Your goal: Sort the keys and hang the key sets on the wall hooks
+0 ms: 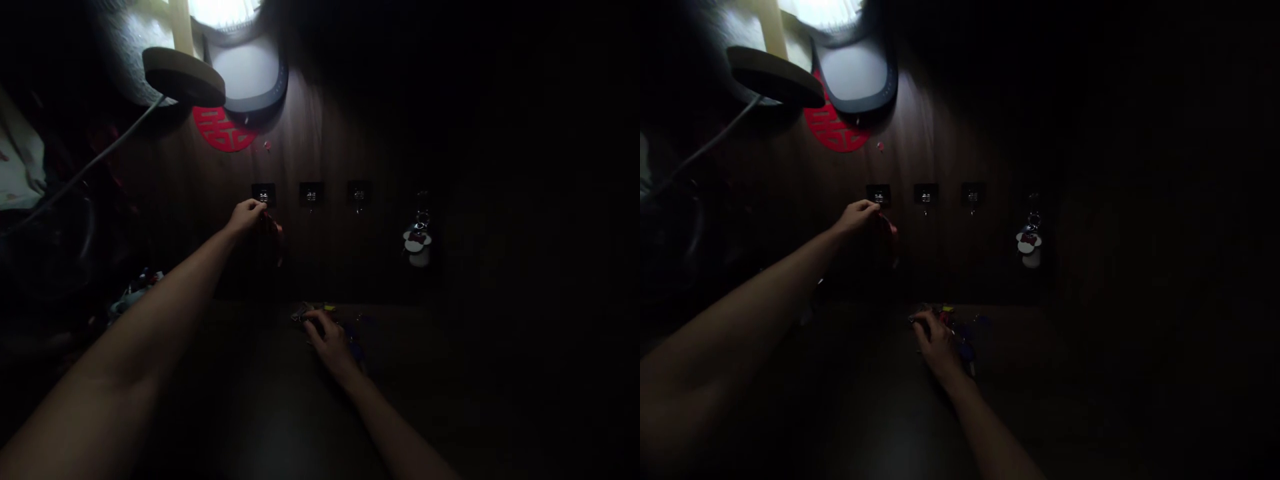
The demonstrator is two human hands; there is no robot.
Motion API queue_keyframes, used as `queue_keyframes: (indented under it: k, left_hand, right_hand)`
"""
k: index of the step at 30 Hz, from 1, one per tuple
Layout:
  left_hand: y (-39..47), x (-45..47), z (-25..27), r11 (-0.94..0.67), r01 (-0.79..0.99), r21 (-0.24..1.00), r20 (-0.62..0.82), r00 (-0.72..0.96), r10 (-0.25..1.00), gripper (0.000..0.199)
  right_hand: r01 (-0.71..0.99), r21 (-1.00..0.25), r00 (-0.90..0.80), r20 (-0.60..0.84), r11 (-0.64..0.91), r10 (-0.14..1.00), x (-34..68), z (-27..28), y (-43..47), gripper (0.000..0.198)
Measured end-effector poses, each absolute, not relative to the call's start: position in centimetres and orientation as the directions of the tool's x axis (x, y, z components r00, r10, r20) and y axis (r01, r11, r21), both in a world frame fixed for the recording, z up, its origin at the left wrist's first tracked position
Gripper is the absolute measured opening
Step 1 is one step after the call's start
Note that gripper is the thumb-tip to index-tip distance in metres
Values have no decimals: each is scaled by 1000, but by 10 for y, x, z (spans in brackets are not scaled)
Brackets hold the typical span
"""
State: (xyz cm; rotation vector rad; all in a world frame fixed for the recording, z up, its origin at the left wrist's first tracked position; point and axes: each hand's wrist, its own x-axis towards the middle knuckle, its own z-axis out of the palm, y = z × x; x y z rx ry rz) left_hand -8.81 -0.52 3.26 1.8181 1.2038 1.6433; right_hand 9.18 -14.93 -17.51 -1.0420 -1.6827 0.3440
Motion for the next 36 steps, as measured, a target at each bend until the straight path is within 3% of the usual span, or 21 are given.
queue_keyframes:
  k: [4,7,10,16,22,26,31,36]
  left_hand:
    - [-5,-90,31,-504,348,790,574,-132,808,20]
    - [-13,-88,19,-584,419,695,692,-168,703,17]
    - [-28,-84,-9,-615,517,596,762,-121,636,23]
    - [-60,-76,-103,-548,514,660,557,155,816,23]
    - [-71,-77,-174,-446,529,722,371,249,895,28]
    - [-61,-64,-180,-468,628,622,383,277,881,31]
    - [-45,-38,-168,-407,828,386,320,294,901,28]
    - [-36,-23,-166,-350,869,349,276,262,925,20]
  right_hand:
    - [471,-665,-62,631,580,773,92,-176,-148,18]
    - [480,-648,-32,661,592,750,94,-175,-146,18]
    - [496,-680,99,663,541,742,99,-173,-143,19]
    - [520,-725,184,612,452,769,104,-171,-142,19]
    - [530,-723,165,601,444,782,100,-169,-144,18]
    - [545,-707,147,610,451,779,101,-171,-141,18]
    - [626,-645,143,647,438,749,110,-177,-135,20]
    - [750,-546,97,649,373,755,120,-185,-128,24]
